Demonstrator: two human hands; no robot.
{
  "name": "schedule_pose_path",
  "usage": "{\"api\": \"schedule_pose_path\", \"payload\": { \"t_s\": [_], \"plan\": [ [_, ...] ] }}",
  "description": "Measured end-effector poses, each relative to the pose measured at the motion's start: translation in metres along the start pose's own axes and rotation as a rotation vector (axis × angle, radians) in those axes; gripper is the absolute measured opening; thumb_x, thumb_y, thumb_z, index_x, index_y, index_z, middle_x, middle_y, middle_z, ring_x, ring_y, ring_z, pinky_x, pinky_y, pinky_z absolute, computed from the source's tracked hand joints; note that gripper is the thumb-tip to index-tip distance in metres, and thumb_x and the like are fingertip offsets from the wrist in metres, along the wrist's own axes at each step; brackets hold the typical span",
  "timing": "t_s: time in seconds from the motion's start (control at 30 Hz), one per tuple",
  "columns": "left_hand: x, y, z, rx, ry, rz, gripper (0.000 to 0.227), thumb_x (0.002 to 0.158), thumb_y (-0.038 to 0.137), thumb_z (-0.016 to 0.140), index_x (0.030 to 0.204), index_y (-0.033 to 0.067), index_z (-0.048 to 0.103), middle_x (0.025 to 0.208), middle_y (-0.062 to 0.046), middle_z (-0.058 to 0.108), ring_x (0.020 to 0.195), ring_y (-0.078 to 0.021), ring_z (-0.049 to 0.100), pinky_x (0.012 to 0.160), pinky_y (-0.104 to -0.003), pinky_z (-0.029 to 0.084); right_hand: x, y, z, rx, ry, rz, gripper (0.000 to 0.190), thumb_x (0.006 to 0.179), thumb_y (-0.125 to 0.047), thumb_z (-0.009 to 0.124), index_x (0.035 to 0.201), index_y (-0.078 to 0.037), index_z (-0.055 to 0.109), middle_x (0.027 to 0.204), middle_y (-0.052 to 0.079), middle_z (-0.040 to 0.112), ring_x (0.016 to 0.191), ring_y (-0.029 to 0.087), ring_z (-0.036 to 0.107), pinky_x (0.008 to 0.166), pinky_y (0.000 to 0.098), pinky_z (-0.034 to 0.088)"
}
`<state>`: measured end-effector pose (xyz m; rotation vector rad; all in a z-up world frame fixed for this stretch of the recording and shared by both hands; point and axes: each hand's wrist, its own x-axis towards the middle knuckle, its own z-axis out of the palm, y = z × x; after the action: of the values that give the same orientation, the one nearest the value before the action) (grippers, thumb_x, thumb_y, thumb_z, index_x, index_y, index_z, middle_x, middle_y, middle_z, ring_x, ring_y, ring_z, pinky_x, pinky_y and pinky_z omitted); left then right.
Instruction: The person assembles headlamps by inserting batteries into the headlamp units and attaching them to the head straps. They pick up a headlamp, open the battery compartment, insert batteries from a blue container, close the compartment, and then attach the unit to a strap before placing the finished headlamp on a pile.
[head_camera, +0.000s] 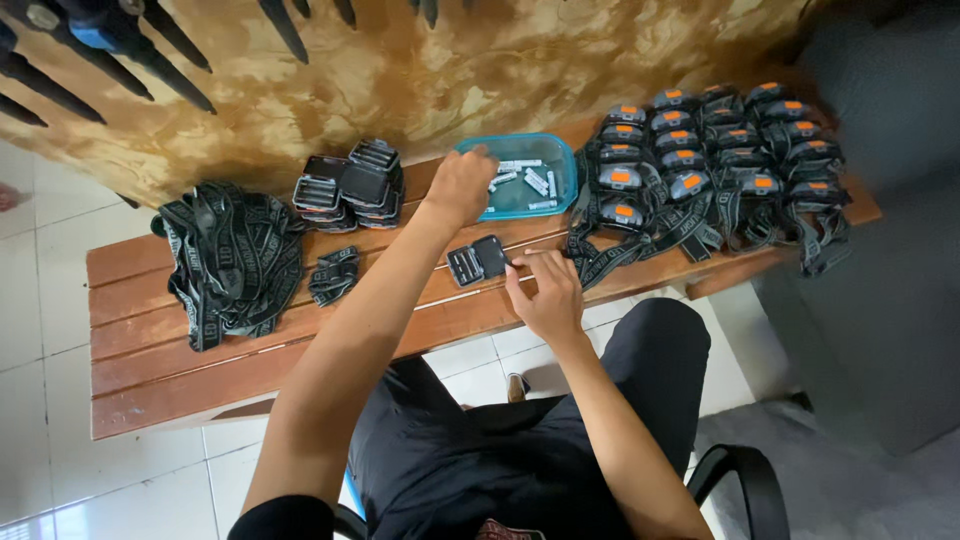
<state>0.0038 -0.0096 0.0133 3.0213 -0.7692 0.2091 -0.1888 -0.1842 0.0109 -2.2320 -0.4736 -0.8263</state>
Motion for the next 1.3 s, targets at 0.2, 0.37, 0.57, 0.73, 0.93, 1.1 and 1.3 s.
{"api": "schedule_pose_path", "payload": {
  "t_s": [0.2, 0.37, 0.57, 0.73, 0.93, 1.1, 1.3],
  "plan": [
    [0.005, -0.006, 0.02, -0.115, 0.029, -0.035, 0.012, 0.075, 0.002, 0.073, 0.083, 0.0112, 0.074, 0.081, -0.011, 0.074, 0.078, -0.0376, 0.076, 0.078, -0.046, 0.06, 0.002, -0.001, -0.003, 0.01, 0.008, -0.008, 0.011, 0.087, -0.016, 0.082, 0.093, -0.014, 0.073, 0.085, 0.003, 0.073, 0.097, 0.028, 0.076, 0.079, 0.0398, 0.054],
    [-0.027, 0.01, -0.054, -0.727, 0.018, -0.093, 0.026, 0.096, 0.01, 0.069, 0.121, 0.0115, 0.073, 0.097, -0.011, 0.076, 0.083, -0.0314, 0.078, 0.072, -0.042, 0.063, 0.0, 0.001, -0.005, 0.033, -0.008, 0.024, 0.012, 0.089, -0.02, 0.082, 0.095, -0.015, 0.073, 0.088, 0.0, 0.074, 0.097, 0.026, 0.076, 0.08, 0.0386, 0.053],
    [-0.102, 0.059, -0.088, -1.705, -0.046, -0.251, 0.048, 0.098, 0.01, 0.066, 0.146, 0.0092, 0.061, 0.098, -0.007, 0.072, 0.076, -0.0102, 0.071, 0.073, -0.023, 0.064, 0.001, -0.001, -0.009, 0.067, 0.007, 0.075, 0.02, 0.091, -0.022, 0.082, 0.104, -0.013, 0.069, 0.094, 0.001, 0.074, 0.095, 0.029, 0.073, 0.077, 0.0411, 0.052],
    [-0.135, 0.074, -0.046, -1.742, -0.05, -0.412, 0.048, 0.093, 0.015, 0.077, 0.138, 0.0035, 0.064, 0.093, -0.009, 0.074, 0.065, -0.0118, 0.072, 0.059, -0.022, 0.061, 0.003, -0.009, -0.013, 0.141, 0.036, 0.107, 0.041, 0.093, -0.025, 0.081, 0.125, -0.004, 0.067, 0.097, 0.017, 0.072, 0.089, 0.042, 0.071, 0.078, 0.0476, 0.055],
    [-0.145, 0.087, -0.053, -1.625, 0.03, -0.52, 0.044, 0.09, 0.009, 0.083, 0.126, 0.0005, 0.06, 0.087, -0.012, 0.074, 0.066, -0.0137, 0.072, 0.06, -0.025, 0.065, 0.002, -0.01, -0.018, 0.256, 0.031, 0.095, 0.04, 0.089, -0.025, 0.085, 0.123, -0.009, 0.074, 0.096, 0.01, 0.074, 0.086, 0.032, 0.075, 0.075, 0.0388, 0.059],
    [-0.145, 0.09, -0.045, -1.518, 0.114, -0.513, 0.028, 0.093, 0.014, 0.082, 0.113, 0.0039, 0.066, 0.088, -0.011, 0.078, 0.071, -0.0102, 0.071, 0.067, -0.026, 0.064, -0.001, 0.0, -0.016, 0.243, 0.056, 0.141, 0.01, 0.097, -0.015, 0.077, 0.105, -0.01, 0.079, 0.083, 0.008, 0.073, 0.069, 0.03, 0.07, 0.063, 0.0389, 0.057],
    [-0.173, 0.072, -0.074, -0.968, 0.458, -0.605, 0.043, 0.083, 0.035, 0.093, 0.116, 0.0162, 0.073, 0.096, -0.008, 0.076, 0.087, -0.022, 0.076, 0.073, -0.035, 0.061, 0.0, 0.001, -0.011, 0.285, 0.15, 0.272, 0.011, 0.095, -0.009, 0.08, 0.106, -0.01, 0.08, 0.08, 0.007, 0.076, 0.058, 0.024, 0.069, 0.059, 0.0305, 0.057]
  ]
}}
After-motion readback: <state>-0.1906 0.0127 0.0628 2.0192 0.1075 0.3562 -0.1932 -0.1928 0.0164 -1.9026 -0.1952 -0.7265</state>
